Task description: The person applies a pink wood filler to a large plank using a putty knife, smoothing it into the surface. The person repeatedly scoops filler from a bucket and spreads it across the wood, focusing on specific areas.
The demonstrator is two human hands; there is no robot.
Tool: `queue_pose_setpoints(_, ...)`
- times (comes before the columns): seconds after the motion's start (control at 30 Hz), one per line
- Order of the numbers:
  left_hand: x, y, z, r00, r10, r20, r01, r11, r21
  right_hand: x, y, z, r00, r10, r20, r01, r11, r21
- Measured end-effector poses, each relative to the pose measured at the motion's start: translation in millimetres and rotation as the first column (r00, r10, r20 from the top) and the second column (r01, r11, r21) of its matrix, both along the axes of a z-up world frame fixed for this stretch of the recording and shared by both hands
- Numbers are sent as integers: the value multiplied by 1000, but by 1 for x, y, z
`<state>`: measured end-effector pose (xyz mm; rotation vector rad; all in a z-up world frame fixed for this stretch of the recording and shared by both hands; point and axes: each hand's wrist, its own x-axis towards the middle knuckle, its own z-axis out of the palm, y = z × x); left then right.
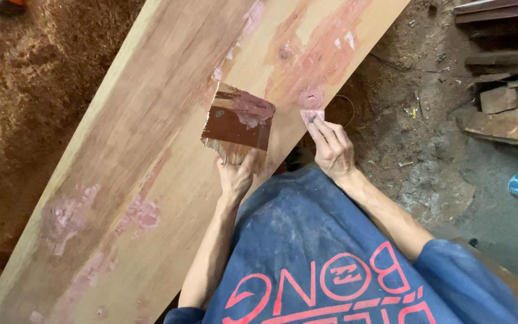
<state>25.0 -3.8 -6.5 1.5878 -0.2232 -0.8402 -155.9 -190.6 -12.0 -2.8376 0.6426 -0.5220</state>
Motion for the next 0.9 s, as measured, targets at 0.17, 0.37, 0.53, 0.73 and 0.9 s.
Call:
queue_pose_setpoints(0.17, -3, 4, -4, 999, 8, -44, -6, 999, 47, 23, -18, 0, 992, -97, 75, 100, 994, -43)
queue_pose_setpoints(0.37, -8, 7, -7, 998, 54, -34, -53, 998, 16, 19, 0, 3, 1000, 22, -3, -22, 1000, -6)
queue_pose_setpoints(0.53, -7, 5, -9, 996, 83, 14, -83, 996, -15, 18, -18, 9, 997, 13, 72, -4, 993, -121)
queue_pose_setpoints(0.73, -11, 9, -9, 995, 85, -55, -87, 996, -27, 11, -5, 3, 1000, 17, -6, -16, 999, 49)
queue_pose_setpoints(0.9, -11, 13, -8, 990, 97, -103, -101, 994, -35, 23, -31, -9, 967, -254, 12, 252, 966, 62)
